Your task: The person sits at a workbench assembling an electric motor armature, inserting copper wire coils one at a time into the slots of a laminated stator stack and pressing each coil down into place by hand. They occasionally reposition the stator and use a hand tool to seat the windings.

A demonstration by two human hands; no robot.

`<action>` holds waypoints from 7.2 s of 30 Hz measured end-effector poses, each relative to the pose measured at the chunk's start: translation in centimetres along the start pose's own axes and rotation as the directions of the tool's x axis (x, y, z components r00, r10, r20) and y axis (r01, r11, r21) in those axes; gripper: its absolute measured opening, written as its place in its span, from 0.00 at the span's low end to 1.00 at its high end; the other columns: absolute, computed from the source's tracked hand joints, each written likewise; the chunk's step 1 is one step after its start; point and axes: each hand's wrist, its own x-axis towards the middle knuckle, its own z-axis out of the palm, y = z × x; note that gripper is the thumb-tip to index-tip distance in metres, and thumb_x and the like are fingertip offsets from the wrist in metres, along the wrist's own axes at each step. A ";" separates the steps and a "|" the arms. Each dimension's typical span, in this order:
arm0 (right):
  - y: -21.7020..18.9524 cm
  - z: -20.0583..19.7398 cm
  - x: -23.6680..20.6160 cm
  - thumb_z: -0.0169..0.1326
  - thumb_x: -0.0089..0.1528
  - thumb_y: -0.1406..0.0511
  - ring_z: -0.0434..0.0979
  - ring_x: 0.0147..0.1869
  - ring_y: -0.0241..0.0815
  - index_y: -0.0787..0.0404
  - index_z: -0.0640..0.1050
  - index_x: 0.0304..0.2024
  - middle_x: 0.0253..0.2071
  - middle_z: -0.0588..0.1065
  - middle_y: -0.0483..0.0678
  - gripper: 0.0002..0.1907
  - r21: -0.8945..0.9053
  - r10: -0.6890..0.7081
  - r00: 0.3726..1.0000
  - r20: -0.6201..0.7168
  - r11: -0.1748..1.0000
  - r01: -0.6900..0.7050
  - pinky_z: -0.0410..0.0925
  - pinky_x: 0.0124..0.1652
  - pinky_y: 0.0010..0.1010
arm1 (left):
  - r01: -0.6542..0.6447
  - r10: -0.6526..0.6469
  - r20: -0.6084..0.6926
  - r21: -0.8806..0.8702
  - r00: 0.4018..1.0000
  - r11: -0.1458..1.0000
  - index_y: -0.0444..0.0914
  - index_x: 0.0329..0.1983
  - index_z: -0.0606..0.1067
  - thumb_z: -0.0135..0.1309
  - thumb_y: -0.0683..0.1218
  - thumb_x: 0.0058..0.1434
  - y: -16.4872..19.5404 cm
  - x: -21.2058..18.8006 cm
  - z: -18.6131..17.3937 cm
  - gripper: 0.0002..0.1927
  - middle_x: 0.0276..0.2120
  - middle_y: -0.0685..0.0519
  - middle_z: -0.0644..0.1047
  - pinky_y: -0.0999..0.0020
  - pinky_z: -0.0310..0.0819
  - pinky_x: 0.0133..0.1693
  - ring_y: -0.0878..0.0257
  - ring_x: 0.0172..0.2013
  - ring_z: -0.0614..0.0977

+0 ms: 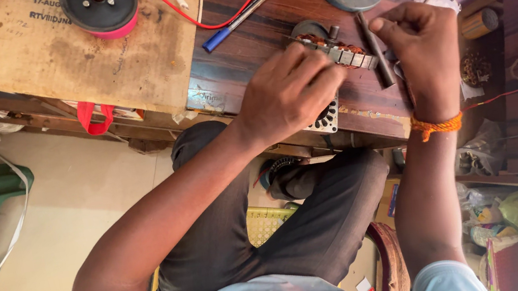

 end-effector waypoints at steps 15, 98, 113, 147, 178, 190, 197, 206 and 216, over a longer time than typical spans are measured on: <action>-5.9 -2.7 -5.3 0.64 0.65 0.71 0.64 0.28 0.23 0.66 0.84 0.43 0.28 0.75 0.39 0.05 -0.129 0.097 0.988 0.122 0.988 -0.081 0.57 0.28 0.19 | 0.122 -0.106 0.090 -0.195 0.990 0.973 0.48 0.74 0.60 0.59 0.37 0.63 -1.3 0.3 1.0 0.37 0.61 0.60 0.75 0.54 0.62 0.55 0.59 0.51 0.73; -5.2 -0.2 -7.3 0.64 0.63 0.71 0.65 0.32 0.21 0.67 0.82 0.42 0.28 0.73 0.34 0.06 -0.017 0.070 0.997 -0.022 0.997 -0.071 0.58 0.34 0.16 | 0.317 -0.234 0.267 -0.329 0.935 0.890 0.49 0.54 0.80 0.58 0.40 0.52 -3.0 1.5 0.0 0.24 0.48 0.61 0.80 0.55 0.65 0.56 0.56 0.51 0.74; 1.5 4.7 -10.0 0.66 0.62 0.72 0.53 0.28 0.26 0.68 0.79 0.36 0.23 0.62 0.36 0.07 0.005 -0.037 0.993 -0.108 0.999 0.038 0.48 0.29 0.24 | -0.217 0.215 0.063 0.022 0.975 0.976 0.49 0.56 0.77 0.59 0.45 0.67 -1.8 0.2 -1.2 0.14 0.58 0.58 0.70 0.60 0.64 0.57 0.61 0.60 0.70; -1.5 0.3 -0.1 0.62 0.67 0.72 0.68 0.32 0.21 0.69 0.82 0.40 0.30 0.75 0.36 0.03 -0.053 -0.069 0.998 -0.013 0.996 0.068 0.59 0.31 0.18 | -0.072 0.072 -0.001 0.024 0.997 0.997 0.40 0.48 0.74 0.66 0.45 0.63 -1.0 0.5 -0.8 0.14 0.38 0.55 0.77 0.63 0.75 0.39 0.60 0.41 0.80; 0.8 4.1 -9.1 0.65 0.64 0.72 0.63 0.32 0.23 0.68 0.79 0.37 0.28 0.71 0.35 0.06 0.073 -0.007 1.000 -0.002 0.997 0.007 0.57 0.32 0.18 | -0.212 0.215 0.051 -0.055 0.975 0.976 0.49 0.61 0.71 0.60 0.42 0.63 -2.1 0.7 -0.2 0.23 0.58 0.57 0.72 0.58 0.66 0.57 0.60 0.58 0.71; -5.0 -0.4 -8.8 0.65 0.60 0.73 0.59 0.29 0.27 0.66 0.84 0.42 0.26 0.68 0.46 0.08 -0.326 -0.009 1.000 -0.013 0.945 0.004 0.53 0.29 0.21 | -0.109 0.111 0.022 -0.048 0.994 0.993 0.39 0.34 0.74 0.61 0.42 0.62 -1.9 0.1 1.6 0.06 0.22 0.56 0.77 0.65 0.74 0.26 0.64 0.25 0.82; -7.1 1.0 -4.7 0.62 0.67 0.73 0.67 0.29 0.23 0.67 0.83 0.42 0.27 0.75 0.41 0.02 -0.294 -0.113 0.994 -0.015 0.950 0.103 0.58 0.29 0.18 | 0.066 -0.069 -0.011 -0.154 0.998 0.986 0.38 0.35 0.72 0.62 0.43 0.63 -1.4 -0.1 1.0 0.10 0.22 0.52 0.77 0.59 0.75 0.26 0.56 0.24 0.82; -3.6 1.8 -0.5 0.61 0.68 0.73 0.67 0.32 0.22 0.69 0.82 0.41 0.29 0.74 0.38 0.03 -0.139 -0.118 0.992 0.040 0.983 0.123 0.59 0.32 0.18 | 0.108 -0.113 -0.026 -0.155 0.993 0.982 0.37 0.37 0.71 0.62 0.42 0.63 -1.3 0.3 1.2 0.09 0.25 0.54 0.77 0.58 0.75 0.28 0.56 0.26 0.82; -0.9 -1.4 -1.3 0.59 0.68 0.73 0.65 0.32 0.21 0.69 0.81 0.41 0.29 0.73 0.35 0.03 -0.084 -0.035 0.999 -0.038 0.996 0.031 0.57 0.32 0.18 | -0.062 0.067 0.106 -0.052 0.992 0.997 0.56 0.78 0.56 0.58 0.40 0.68 -2.0 1.3 1.9 0.40 0.60 0.60 0.77 0.52 0.63 0.55 0.58 0.58 0.72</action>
